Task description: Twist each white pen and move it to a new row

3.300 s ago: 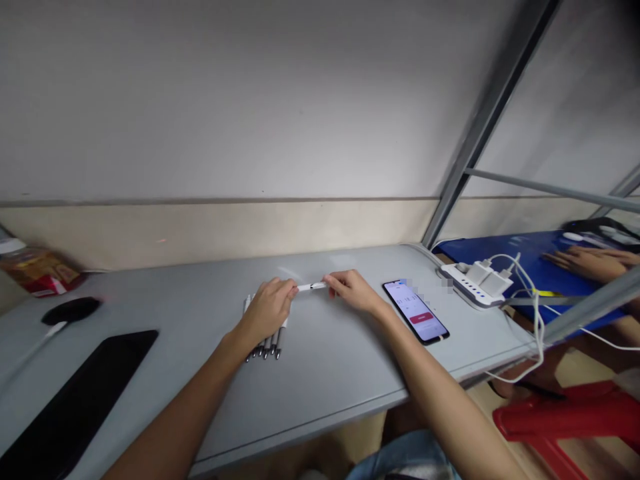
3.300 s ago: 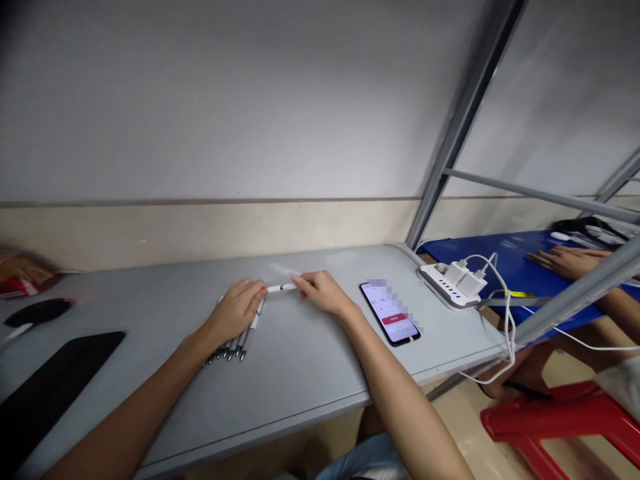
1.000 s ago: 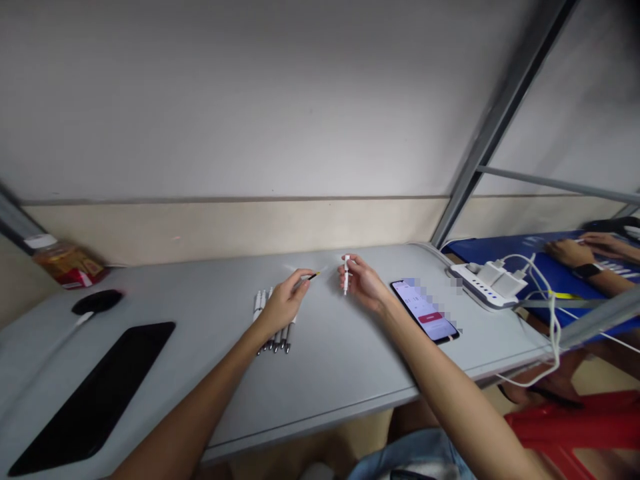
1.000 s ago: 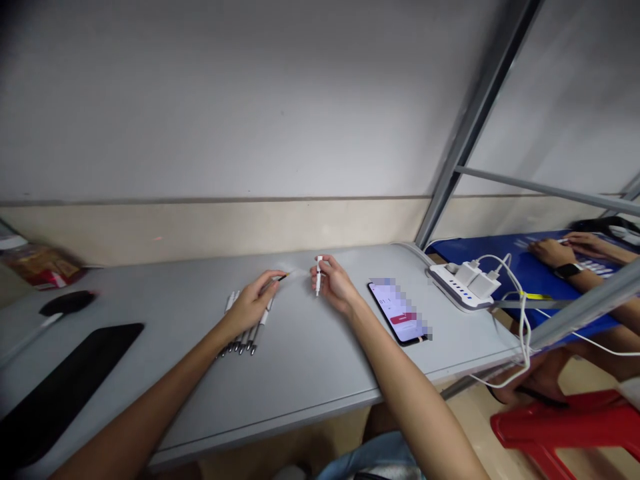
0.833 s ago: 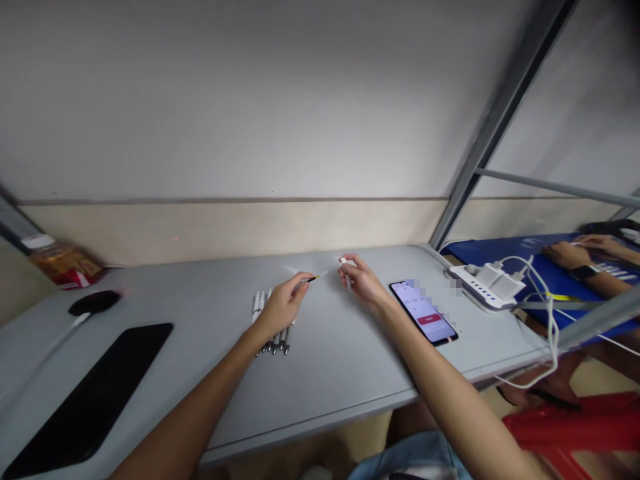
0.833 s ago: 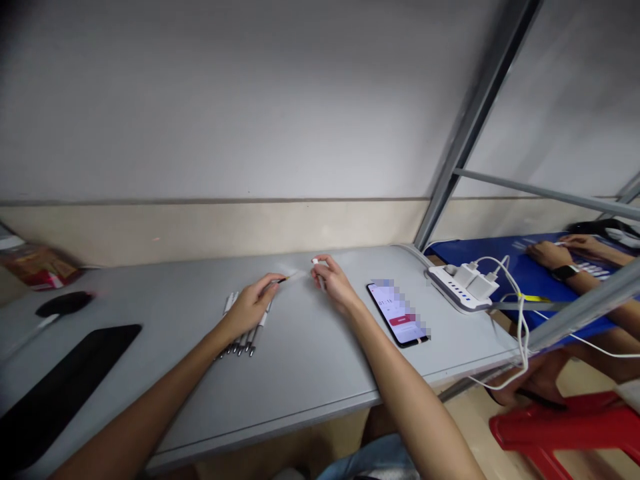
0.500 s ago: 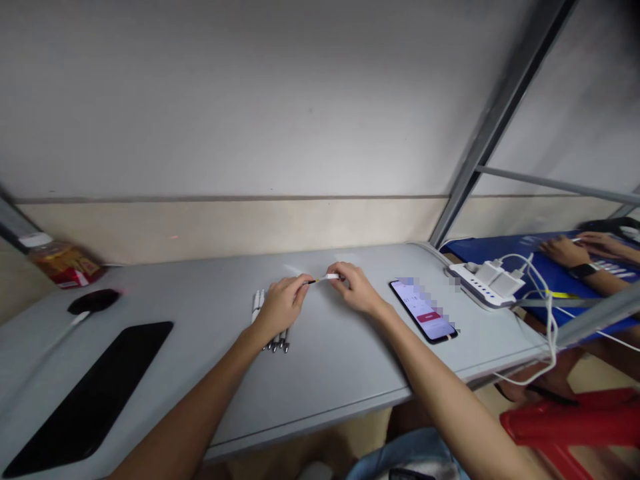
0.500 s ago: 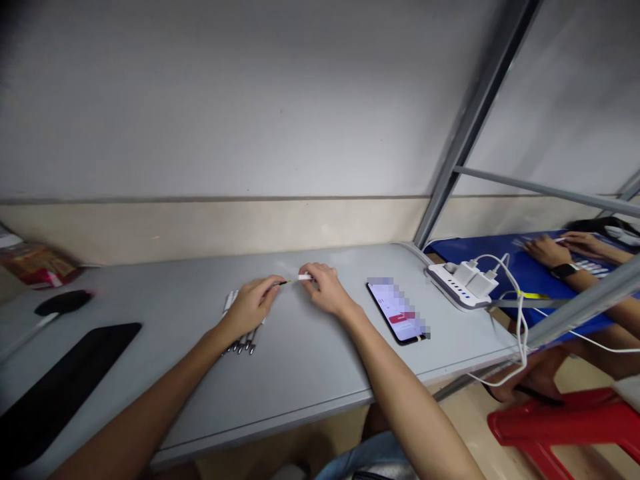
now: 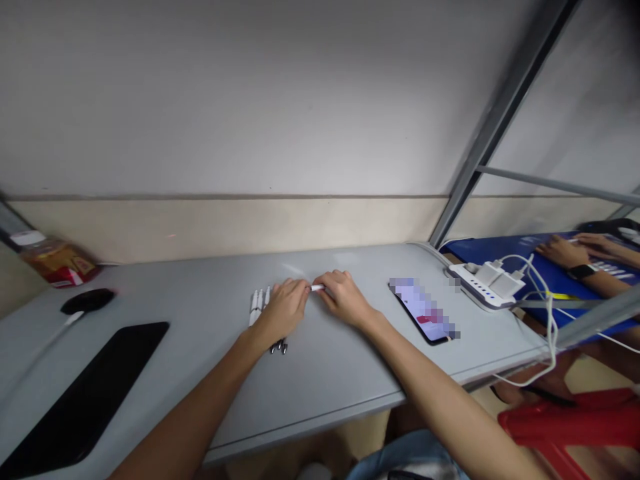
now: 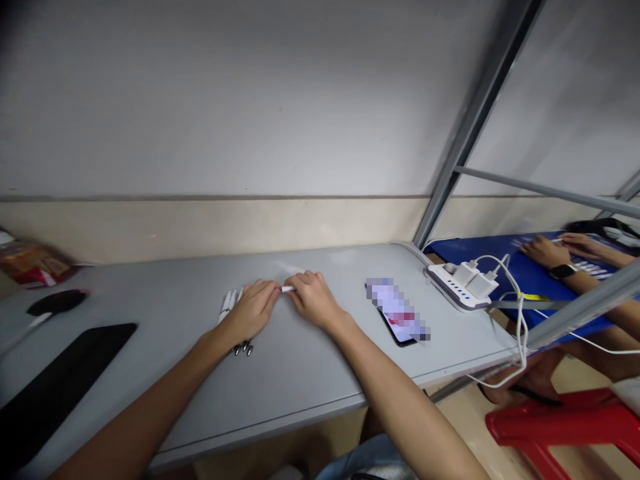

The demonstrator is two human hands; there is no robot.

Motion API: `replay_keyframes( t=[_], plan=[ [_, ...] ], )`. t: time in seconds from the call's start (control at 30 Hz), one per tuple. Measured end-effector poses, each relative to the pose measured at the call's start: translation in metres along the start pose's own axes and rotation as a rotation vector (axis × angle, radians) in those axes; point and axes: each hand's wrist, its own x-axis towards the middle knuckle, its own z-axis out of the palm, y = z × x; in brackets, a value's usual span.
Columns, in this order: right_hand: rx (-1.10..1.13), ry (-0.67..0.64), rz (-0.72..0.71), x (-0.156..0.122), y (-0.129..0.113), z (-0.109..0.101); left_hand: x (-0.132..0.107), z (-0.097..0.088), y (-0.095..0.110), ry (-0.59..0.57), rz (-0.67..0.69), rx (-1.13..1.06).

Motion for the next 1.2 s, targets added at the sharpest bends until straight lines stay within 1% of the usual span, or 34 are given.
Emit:
replay_keyframes(
  t=[0.13,0.27,0.37,0.4,0.47,0.5,0.53,0.57,0.67,0.7,0.73,0.8,0.83,0.87,0.9,0.97,1.0,1.03,1.13,1.17,1.2],
  plan=[
    [0.025,-0.033,-0.006,0.000,0.002,-0.001,0.000,-0.001,0.001,0.027,0.037,-0.012],
    [0.072,-0.057,0.014,0.000,0.004,0.000,0.002,-0.002,0.003,0.111,0.051,-0.026],
    [0.040,-0.054,0.046,0.001,0.005,-0.002,0.005,-0.005,0.000,0.173,-0.030,-0.069],
    [0.025,-0.051,0.052,0.001,0.006,-0.002,0.005,-0.006,-0.002,0.162,-0.075,-0.097],
    [0.002,-0.049,0.055,0.001,0.007,-0.003,0.007,-0.008,-0.007,0.099,-0.157,-0.185],
    [-0.001,-0.051,0.053,0.001,0.008,-0.004,0.007,-0.009,-0.009,0.074,-0.173,-0.235],
    [0.001,-0.053,0.051,0.001,0.009,-0.004,0.008,-0.010,-0.010,0.075,-0.167,-0.278],
    [0.007,-0.056,0.049,0.001,0.009,-0.004,0.008,-0.011,-0.011,0.101,-0.143,-0.310],
    [0.035,-0.052,0.048,0.001,0.010,-0.004,0.007,-0.010,-0.012,0.215,-0.073,-0.354],
    [0.040,-0.049,0.049,0.001,0.010,-0.004,0.007,-0.010,-0.012,0.216,-0.086,-0.368],
    [0.041,-0.047,0.049,0.001,0.010,-0.004,0.007,-0.009,-0.012,0.188,-0.118,-0.384],
    [0.034,-0.047,0.042,0.000,0.009,-0.005,0.006,-0.008,-0.013,0.093,-0.187,-0.398],
    [0.029,-0.050,0.038,0.000,0.009,-0.005,0.006,-0.008,-0.013,0.061,-0.197,-0.396],
    [0.026,-0.052,0.035,0.000,0.009,-0.005,0.006,-0.008,-0.013,0.058,-0.186,-0.387],
    [0.026,-0.054,0.034,0.000,0.009,-0.005,0.006,-0.008,-0.012,0.088,-0.156,-0.374],
    [0.031,-0.056,0.034,0.000,0.009,-0.004,0.006,-0.009,-0.011,0.188,-0.084,-0.358],
    [0.032,-0.057,0.034,-0.001,0.009,-0.004,0.006,-0.009,-0.011,0.221,-0.064,-0.358],
    [0.031,-0.056,0.031,-0.001,0.009,-0.004,0.007,-0.008,-0.011,0.226,-0.065,-0.362],
    [0.016,-0.057,0.020,-0.001,0.009,-0.003,0.006,-0.007,-0.013,0.111,-0.115,-0.364],
    [0.014,-0.060,0.018,-0.001,0.009,-0.003,0.006,-0.006,-0.013,0.085,-0.114,-0.352],
    [0.016,-0.064,0.019,-0.001,0.009,-0.003,0.006,-0.006,-0.013,0.085,-0.094,-0.338]
  ],
)
